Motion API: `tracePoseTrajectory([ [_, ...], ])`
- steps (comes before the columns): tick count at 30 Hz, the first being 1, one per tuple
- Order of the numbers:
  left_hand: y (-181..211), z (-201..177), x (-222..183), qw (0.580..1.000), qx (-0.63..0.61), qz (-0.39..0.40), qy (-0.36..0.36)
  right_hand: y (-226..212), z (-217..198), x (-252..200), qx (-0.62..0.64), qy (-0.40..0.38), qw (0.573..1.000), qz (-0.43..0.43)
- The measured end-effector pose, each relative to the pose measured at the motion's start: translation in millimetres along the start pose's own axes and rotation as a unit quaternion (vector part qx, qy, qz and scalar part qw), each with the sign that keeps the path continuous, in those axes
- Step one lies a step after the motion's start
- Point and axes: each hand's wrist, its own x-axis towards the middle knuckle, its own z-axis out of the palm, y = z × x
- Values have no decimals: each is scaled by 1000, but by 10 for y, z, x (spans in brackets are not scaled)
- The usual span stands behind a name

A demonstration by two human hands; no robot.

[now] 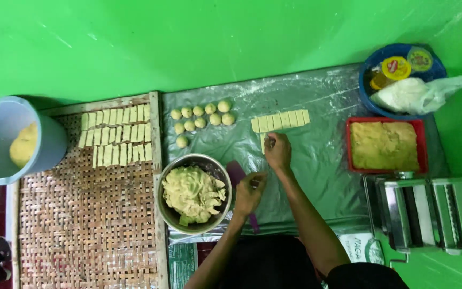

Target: Arranging small pieces of dough onto a woven tray

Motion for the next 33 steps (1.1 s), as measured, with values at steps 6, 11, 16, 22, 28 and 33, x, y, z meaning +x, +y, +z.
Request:
tracePoseTrajectory([
  [6, -366, 20, -111, 999, -4, -33, 43, 58, 163, 84, -63, -23, 997, 50],
  [11, -564, 30, -185, 992, -100, -45, 58, -5, 172, 155, -80, -44, 995, 52],
  [16, -725, 23, -162, 993, -97, -41, 58, -125, 172, 168, -48, -46, 996, 51],
  [22, -346, -152, -301, 989, -134, -27, 58, -109, 216, 94, -1, 33, 999, -12],
  [28, -360, -364, -309, 971, -227, 9, 73, -538, -120, -150, 76, 29, 995, -55],
  [33, -66, -945, -444, 959, -259, 47, 103, -1487, -517, -322, 129, -58, 989, -40],
])
